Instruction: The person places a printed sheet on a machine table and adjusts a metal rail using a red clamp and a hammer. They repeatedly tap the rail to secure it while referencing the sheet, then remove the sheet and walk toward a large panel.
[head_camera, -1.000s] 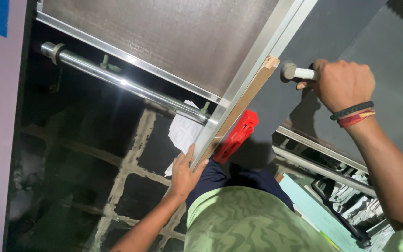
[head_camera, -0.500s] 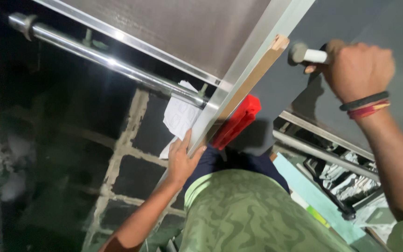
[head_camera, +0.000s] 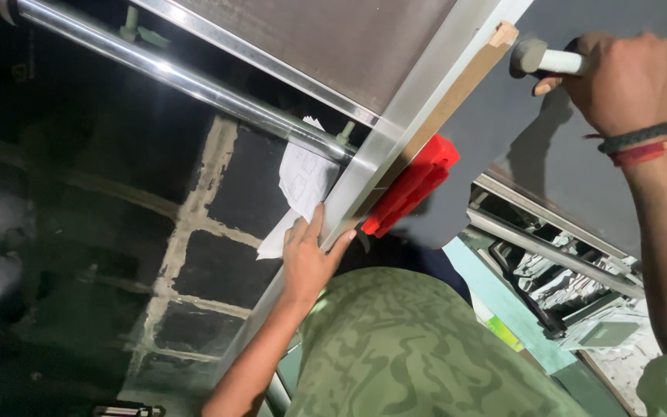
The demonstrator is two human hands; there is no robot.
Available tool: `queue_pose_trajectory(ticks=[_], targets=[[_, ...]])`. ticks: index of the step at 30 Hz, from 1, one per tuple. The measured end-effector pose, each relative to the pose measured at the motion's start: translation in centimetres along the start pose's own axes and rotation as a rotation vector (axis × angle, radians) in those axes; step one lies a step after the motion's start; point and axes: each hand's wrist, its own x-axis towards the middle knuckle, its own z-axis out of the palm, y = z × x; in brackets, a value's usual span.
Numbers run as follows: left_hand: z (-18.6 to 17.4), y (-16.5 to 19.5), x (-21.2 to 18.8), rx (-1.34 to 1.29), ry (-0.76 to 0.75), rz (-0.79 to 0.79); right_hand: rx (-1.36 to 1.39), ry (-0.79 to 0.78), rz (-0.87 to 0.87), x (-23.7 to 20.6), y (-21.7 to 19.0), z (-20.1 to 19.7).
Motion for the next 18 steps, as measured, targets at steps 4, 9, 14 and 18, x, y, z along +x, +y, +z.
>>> queue_pose_trajectory(ticks=[4, 9, 14, 18], targets=[[-0.2, 0.6, 0.2, 0.004, -0.012, -0.014, 0.025, -0.025, 0.002, 0.3, 0.1, 1.2], [-0.3, 0.7, 0.1, 0.011, -0.04, -0.044, 0.011, 0.023, 0.004, -0.3, 0.2, 0.8], [-0.1, 0.1, 0.3, -0.021, -0.002, 0.04, 0.004, -0.044, 0.033, -1.1, 0.3, -0.8], [-0.1, -0.3, 0.3, -0.048, -0.003, 0.052, 0.022, -0.048, 0.044, -0.9, 0.0, -1.2]])
